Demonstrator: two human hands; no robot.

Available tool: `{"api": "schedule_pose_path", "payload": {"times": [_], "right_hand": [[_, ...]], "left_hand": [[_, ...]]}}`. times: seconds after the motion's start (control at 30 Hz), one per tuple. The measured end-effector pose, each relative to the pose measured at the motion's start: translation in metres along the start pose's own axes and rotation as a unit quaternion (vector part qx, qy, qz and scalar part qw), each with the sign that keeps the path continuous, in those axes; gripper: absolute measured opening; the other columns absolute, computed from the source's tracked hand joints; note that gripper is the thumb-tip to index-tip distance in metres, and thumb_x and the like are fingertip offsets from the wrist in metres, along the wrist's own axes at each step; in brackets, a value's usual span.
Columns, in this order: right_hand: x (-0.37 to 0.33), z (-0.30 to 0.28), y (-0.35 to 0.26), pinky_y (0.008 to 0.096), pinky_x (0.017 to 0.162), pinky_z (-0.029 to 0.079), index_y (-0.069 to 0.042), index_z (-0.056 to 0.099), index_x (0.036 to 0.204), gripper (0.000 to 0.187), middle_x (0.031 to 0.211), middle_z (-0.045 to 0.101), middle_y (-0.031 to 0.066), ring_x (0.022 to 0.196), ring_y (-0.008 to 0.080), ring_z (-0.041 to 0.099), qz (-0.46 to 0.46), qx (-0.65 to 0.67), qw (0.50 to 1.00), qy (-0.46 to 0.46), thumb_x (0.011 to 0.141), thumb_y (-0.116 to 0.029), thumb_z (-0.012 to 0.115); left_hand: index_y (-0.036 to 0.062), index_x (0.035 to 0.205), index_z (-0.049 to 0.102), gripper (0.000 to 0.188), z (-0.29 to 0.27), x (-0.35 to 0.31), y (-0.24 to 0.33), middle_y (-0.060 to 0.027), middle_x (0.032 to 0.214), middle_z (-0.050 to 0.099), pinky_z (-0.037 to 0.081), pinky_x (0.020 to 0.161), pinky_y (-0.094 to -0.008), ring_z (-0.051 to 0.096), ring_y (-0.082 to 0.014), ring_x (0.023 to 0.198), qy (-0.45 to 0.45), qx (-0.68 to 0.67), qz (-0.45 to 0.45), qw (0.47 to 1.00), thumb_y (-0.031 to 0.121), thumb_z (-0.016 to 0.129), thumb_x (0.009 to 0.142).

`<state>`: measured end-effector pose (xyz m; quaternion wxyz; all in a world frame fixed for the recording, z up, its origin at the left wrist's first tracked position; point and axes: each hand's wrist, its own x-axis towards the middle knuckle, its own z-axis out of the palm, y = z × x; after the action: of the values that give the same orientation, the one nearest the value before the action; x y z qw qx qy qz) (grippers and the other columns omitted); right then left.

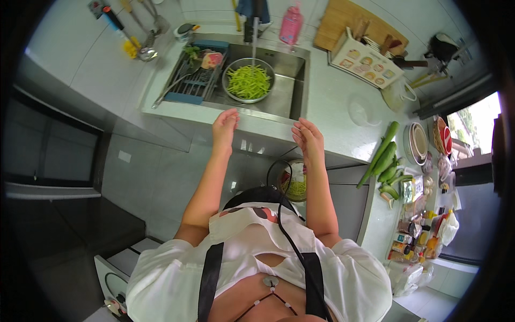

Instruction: The person uses a chopstick to handle food, empties shredded vegetables from a plastic bag into a metal bowl, and washes the vegetables under a running faucet in a sink while using a strainer.

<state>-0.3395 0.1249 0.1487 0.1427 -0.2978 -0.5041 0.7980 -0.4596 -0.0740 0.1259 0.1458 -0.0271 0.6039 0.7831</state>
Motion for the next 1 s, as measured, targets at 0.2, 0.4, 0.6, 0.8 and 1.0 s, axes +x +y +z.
{"api": "schedule_pose_path", "payload": {"times": [0.2, 0.4, 0.6, 0.8, 1.0], "right_hand": [[0.018, 0.059, 0.007, 0.0224, 0.069, 0.049, -0.002, 0.051, 0.110, 0.026, 0.097, 0.059, 0.0080, 0.084, 0.0140, 0.059, 0.021, -0.044, 0.998, -0.032, 0.085, -0.008, 0.046], [0.050, 0.040, 0.014, 0.0240, 0.074, 0.048, -0.003, 0.050, 0.112, 0.028, 0.103, 0.057, 0.0081, 0.090, 0.0150, 0.057, 0.047, -0.037, 0.998, -0.013, 0.086, -0.010, 0.046], [0.097, 0.019, 0.021, 0.0254, 0.074, 0.048, -0.004, 0.050, 0.112, 0.028, 0.102, 0.057, 0.0073, 0.088, 0.0159, 0.057, 0.054, 0.009, 0.998, -0.006, 0.085, -0.009, 0.046], [0.133, 0.006, 0.026, 0.0257, 0.073, 0.048, -0.004, 0.050, 0.113, 0.028, 0.100, 0.057, 0.0063, 0.088, 0.0162, 0.057, 0.060, 0.000, 0.998, 0.004, 0.085, -0.007, 0.045], [0.159, 0.009, 0.042, 0.0258, 0.074, 0.048, -0.003, 0.050, 0.112, 0.027, 0.101, 0.056, 0.0069, 0.085, 0.0152, 0.057, 0.088, 0.015, 0.995, 0.046, 0.086, -0.006, 0.044]], "left_hand": [[0.0033, 0.103, 0.057, 0.021, -0.058, 0.017, 0.006, -0.0046, 0.095, 0.059, 0.046, 0.071, -0.0215, 0.056, -0.0109, 0.084, 0.065, -0.033, -0.004, 0.997, 0.007, 0.049, 0.084], [0.0035, 0.103, 0.057, 0.021, -0.052, 0.037, -0.015, -0.0035, 0.095, 0.059, 0.045, 0.071, -0.0213, 0.056, -0.0103, 0.084, 0.041, -0.017, -0.034, 0.998, 0.009, 0.049, 0.085], [0.0052, 0.103, 0.057, 0.021, -0.035, 0.069, -0.023, -0.0016, 0.094, 0.059, 0.045, 0.072, -0.0221, 0.056, -0.0097, 0.085, 0.040, 0.021, -0.055, 0.997, 0.010, 0.048, 0.085], [0.0060, 0.103, 0.058, 0.020, -0.016, 0.095, -0.036, -0.0007, 0.094, 0.059, 0.044, 0.072, -0.0221, 0.055, -0.0093, 0.085, 0.027, 0.023, -0.068, 0.997, 0.011, 0.049, 0.085], [0.0055, 0.104, 0.057, 0.021, -0.023, 0.126, -0.054, -0.0004, 0.093, 0.059, 0.044, 0.074, -0.0227, 0.055, -0.0094, 0.086, 0.013, 0.010, -0.100, 0.995, 0.011, 0.050, 0.085]]}}
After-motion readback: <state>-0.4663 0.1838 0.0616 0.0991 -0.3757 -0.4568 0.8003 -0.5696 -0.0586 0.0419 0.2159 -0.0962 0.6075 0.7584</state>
